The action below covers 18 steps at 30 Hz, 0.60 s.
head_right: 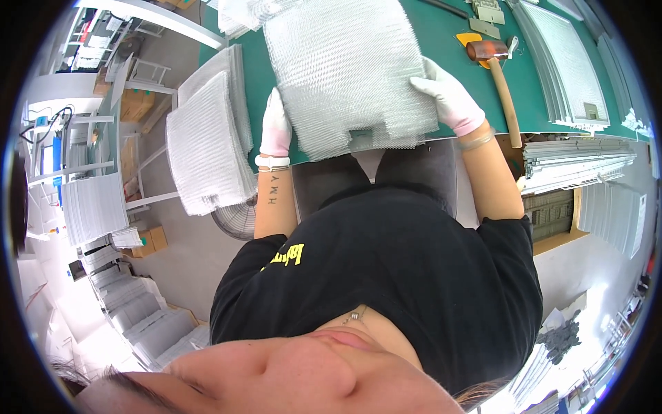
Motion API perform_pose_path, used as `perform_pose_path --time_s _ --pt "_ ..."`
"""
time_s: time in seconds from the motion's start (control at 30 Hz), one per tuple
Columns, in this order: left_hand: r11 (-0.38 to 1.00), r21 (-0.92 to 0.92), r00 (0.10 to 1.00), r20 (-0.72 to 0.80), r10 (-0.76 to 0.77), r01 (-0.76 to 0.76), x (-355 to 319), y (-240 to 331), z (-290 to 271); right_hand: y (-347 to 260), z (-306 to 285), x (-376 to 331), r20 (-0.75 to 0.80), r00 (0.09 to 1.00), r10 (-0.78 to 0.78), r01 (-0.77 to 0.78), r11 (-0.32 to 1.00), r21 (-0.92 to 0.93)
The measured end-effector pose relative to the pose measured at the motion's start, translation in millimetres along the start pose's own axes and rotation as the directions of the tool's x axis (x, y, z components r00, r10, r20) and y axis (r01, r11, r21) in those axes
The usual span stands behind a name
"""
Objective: Assembling industrial mesh panels using a rubber mallet and a power drill at a workbench.
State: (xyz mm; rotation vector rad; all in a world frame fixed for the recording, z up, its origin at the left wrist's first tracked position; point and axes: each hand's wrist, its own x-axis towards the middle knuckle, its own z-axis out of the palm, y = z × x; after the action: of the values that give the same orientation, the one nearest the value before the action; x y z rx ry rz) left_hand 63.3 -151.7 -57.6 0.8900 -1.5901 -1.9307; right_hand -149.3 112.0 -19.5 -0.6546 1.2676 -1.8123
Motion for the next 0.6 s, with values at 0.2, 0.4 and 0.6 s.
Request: perform_pose_path --time_s 0.2,0.4,0.6 --pt "0.966 -0.243 0.994 0.091 -0.063 0.083 16 -44 -16 -1 -31 -4 -0.142 0.983 -0.114 0.133 0.982 0.136" --pt "0.983 -0.179 0.988 0.140 0.064 -0.039 -7 -41 -4 2 -33 -8 -0.277 0.950 -0.140 0.203 0.956 0.213" --pt "0.993 -0.008 0.987 0.112 0.115 -0.115 -45 25 9 -11 -20 -22 -0.198 0.967 -0.161 0.166 0.986 0.012"
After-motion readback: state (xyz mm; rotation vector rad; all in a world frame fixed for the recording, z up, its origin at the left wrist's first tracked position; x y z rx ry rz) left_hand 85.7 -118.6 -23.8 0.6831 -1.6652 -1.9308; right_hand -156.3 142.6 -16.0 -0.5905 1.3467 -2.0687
